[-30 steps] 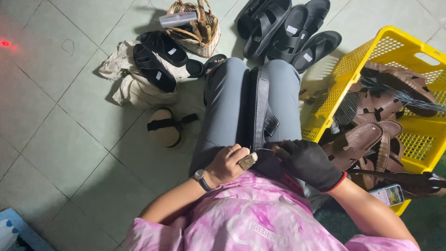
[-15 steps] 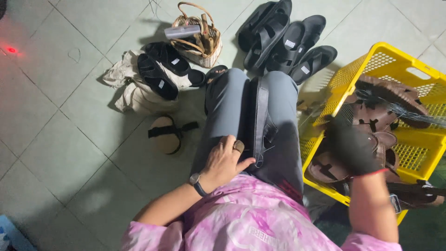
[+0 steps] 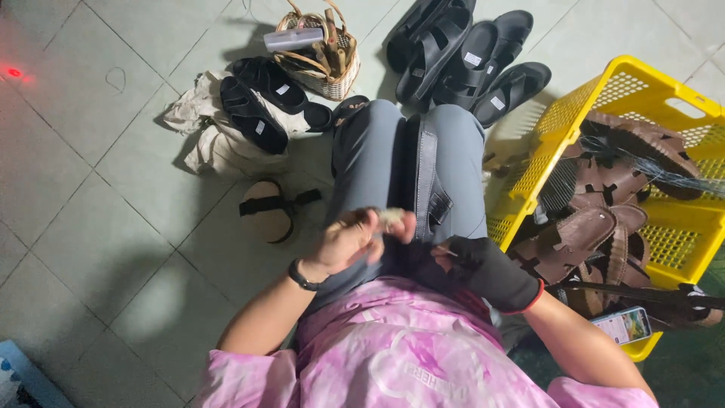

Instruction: Hand-sewing a strap onto a black sandal using a needle and thread while sitting on the floor.

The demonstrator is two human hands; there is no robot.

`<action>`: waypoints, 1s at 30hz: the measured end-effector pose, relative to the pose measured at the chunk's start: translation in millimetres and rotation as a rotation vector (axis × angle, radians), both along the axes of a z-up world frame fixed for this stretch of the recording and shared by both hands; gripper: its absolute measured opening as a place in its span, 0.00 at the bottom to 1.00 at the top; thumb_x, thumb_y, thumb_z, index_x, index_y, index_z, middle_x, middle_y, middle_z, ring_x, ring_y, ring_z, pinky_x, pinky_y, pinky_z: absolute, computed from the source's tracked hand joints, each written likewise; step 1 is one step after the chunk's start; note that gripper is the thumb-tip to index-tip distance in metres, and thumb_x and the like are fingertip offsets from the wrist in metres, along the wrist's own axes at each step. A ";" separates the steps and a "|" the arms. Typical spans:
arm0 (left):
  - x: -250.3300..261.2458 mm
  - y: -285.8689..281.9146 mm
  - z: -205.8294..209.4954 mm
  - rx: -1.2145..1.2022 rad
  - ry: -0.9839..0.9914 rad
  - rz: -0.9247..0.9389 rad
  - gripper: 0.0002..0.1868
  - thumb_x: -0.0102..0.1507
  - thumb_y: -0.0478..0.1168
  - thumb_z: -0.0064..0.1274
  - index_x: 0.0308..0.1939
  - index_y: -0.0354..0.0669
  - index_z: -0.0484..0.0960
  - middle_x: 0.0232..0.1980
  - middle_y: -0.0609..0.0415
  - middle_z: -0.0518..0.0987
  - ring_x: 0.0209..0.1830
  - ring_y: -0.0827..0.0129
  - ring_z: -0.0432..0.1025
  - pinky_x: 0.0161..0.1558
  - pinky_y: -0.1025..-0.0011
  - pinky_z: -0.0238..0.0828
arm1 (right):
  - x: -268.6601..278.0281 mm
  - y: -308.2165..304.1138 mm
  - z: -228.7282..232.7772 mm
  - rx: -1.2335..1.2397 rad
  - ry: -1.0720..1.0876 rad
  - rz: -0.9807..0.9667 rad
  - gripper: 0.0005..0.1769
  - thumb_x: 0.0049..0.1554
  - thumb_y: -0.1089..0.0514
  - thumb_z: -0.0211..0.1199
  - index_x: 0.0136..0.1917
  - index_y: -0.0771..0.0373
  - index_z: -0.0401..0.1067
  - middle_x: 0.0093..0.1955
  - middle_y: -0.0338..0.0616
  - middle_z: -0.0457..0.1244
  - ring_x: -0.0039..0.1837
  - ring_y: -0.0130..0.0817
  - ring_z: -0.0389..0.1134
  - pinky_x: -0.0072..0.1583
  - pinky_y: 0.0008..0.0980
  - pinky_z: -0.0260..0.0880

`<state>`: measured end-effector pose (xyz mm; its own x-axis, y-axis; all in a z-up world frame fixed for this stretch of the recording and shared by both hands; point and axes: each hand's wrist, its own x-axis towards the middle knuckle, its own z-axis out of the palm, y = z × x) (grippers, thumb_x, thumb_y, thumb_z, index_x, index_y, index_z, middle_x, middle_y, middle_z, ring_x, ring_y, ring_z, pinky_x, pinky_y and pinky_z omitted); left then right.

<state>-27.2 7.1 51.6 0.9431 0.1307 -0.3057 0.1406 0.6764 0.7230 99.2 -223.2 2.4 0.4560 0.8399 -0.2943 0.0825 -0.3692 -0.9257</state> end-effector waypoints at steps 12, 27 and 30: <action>-1.0 -2.6 -66.0 1.670 -0.254 0.046 0.21 0.51 0.56 0.62 0.25 0.45 0.73 0.28 0.56 0.72 0.31 0.61 0.72 0.32 0.71 0.73 | 3.5 30.9 19.1 -0.112 0.091 -0.102 0.08 0.50 0.62 0.65 0.44 0.64 0.78 0.30 0.51 0.67 0.33 0.34 0.66 0.39 0.34 0.69; -5.2 42.4 8.5 1.566 0.126 0.219 0.17 0.60 0.26 0.49 0.52 0.21 0.71 0.59 0.29 0.63 0.63 0.35 0.59 0.65 0.55 0.56 | 7.9 8.8 47.4 -0.011 -1.014 0.321 0.29 0.55 0.52 0.56 0.70 0.53 0.61 0.37 0.43 0.63 0.33 0.41 0.69 0.34 0.37 0.70; -4.9 1.7 -15.4 1.389 -0.061 -0.036 0.38 0.51 0.43 0.65 0.63 0.40 0.67 0.62 0.36 0.67 0.64 0.43 0.63 0.63 0.58 0.60 | 8.3 12.4 33.1 0.015 -1.079 0.301 0.24 0.58 0.51 0.52 0.68 0.49 0.64 0.36 0.41 0.62 0.33 0.40 0.67 0.34 0.35 0.68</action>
